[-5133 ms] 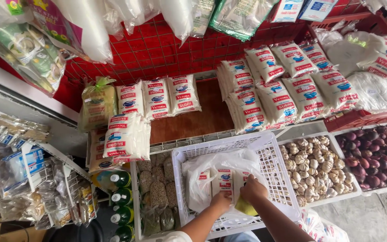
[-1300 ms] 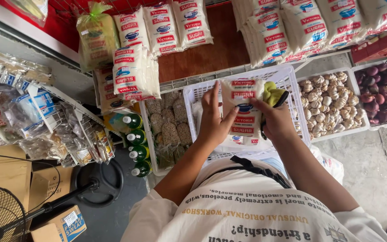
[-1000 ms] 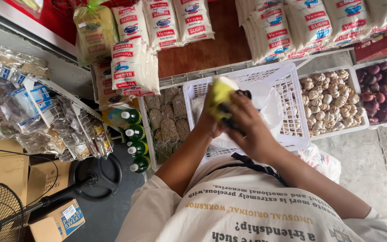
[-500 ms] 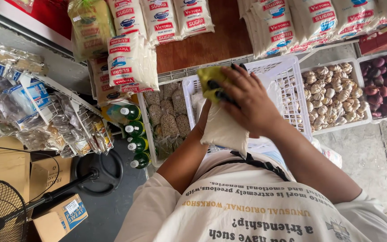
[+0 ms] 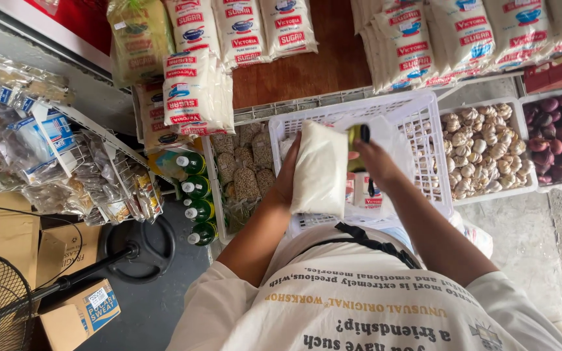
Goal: The person repeatedly picks up packets of sugar from a white plastic basket, wipes them with a yellow cloth, and places them onto a shelf. The task involves handling the packets one by one, wiping them thoroughly, and arranging them in rows on the shelf above.
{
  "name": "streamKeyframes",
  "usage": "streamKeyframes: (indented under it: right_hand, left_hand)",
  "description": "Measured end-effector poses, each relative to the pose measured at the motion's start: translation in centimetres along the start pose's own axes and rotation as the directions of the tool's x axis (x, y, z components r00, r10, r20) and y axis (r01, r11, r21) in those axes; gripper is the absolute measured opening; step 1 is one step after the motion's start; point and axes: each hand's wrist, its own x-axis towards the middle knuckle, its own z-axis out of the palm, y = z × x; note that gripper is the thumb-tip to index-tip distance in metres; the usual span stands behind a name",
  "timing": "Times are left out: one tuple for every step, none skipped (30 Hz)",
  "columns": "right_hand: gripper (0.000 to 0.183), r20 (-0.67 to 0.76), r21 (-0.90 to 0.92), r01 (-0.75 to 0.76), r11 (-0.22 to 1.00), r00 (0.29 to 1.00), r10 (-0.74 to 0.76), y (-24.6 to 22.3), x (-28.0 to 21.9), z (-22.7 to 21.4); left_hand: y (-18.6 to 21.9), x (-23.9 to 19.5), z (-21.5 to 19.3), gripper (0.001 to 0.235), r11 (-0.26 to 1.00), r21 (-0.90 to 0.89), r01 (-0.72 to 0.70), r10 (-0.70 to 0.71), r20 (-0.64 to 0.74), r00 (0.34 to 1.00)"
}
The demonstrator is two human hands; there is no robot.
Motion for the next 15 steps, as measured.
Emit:
streamKeyframes:
  right_hand:
    - [0.039,0.005,-0.005,0.006,1.0,1.0,-0.006,1.6,0.2,0.6]
    - [0.037,-0.015,-0.212,0.068,0.975,0.997,-0.072,3.0,0.5,1.0]
    - [0.035,-0.022,-0.411,0.121,0.904,0.99,-0.142,4.4,0.9,1.5]
    - [0.035,-0.018,-0.415,0.129,0.901,0.989,-0.15,5.8,1.1,1.6]
    - [0.035,-0.022,-0.667,0.192,0.72,0.961,-0.276,7.2,1.4,1.7]
    - [0.036,0.015,-0.855,0.215,0.471,0.919,-0.394,8.7,1.5,1.9]
    - [0.036,0.021,-0.856,0.223,0.467,0.917,-0.398,8.7,1.1,2.4]
    - [0.043,0.066,-0.885,0.234,0.402,0.918,-0.39,8.7,0.8,2.8]
    - [0.051,0.108,-0.91,0.245,0.335,0.919,-0.379,8.6,0.5,3.2]
    - [0.051,0.114,-0.91,0.251,0.329,0.916,-0.385,10.4,1.3,3.1]
    - [0.054,0.223,-0.913,0.326,0.246,0.902,-0.37,12.1,2.1,3.0]
    - [0.058,0.327,-0.903,0.398,0.163,0.881,-0.342,13.9,2.8,2.9]
    - [0.058,0.33,-0.903,0.401,0.158,0.879,-0.345,12.9,2.3,3.2]
    - [0.056,0.332,-0.905,0.375,0.2,0.918,-0.219,11.7,1.8,3.5]
    - [0.055,0.33,-0.909,0.342,0.238,0.94,-0.088,10.6,1.4,3.8]
  left_hand:
    - [0.2,-0.1,0.0,0.077,1.0,0.002,-0.008,0.008,0.002,1.0]
    - [0.6,0.0,0.1,0.078,0.999,0.035,-0.013,0.013,-0.013,1.0]
    - [0.9,0.1,0.1,0.078,0.998,0.068,-0.017,0.019,-0.028,0.999]
    - [0.9,0.0,-0.3,0.078,0.997,0.071,-0.025,0.027,-0.024,0.999]
    - [0.8,-0.1,-0.7,0.079,0.999,0.041,-0.025,0.025,-0.01,1.0]
    - [0.7,-0.4,-1.2,0.079,1.0,0.011,-0.024,0.023,0.001,1.0]
    - [0.6,-0.6,-1.6,0.079,0.999,0.014,-0.032,0.032,0.002,0.999]
    - [0.5,-0.7,-2.0,0.079,0.999,-0.003,-0.034,0.034,0.011,0.999]
    - [0.5,-0.8,-2.5,0.08,0.999,-0.021,-0.036,0.036,0.021,0.999]
    - [0.5,-0.7,-2.5,0.08,0.999,-0.017,-0.044,0.044,0.025,0.999]
    - [0.6,-0.6,-2.6,0.079,0.999,-0.03,-0.034,0.033,-0.043,0.999]
    - [0.5,-0.5,-2.7,0.078,0.999,-0.046,-0.024,0.019,-0.112,0.994]
    - [0.7,-0.4,-2.9,0.078,0.999,-0.045,-0.029,0.024,-0.109,0.994]
    - [0.9,-0.3,-3.1,0.078,0.999,-0.034,-0.013,0.006,-0.189,0.982]
    - [1.1,-0.1,-3.2,0.079,1.0,-0.026,0.004,-0.011,-0.269,0.963]
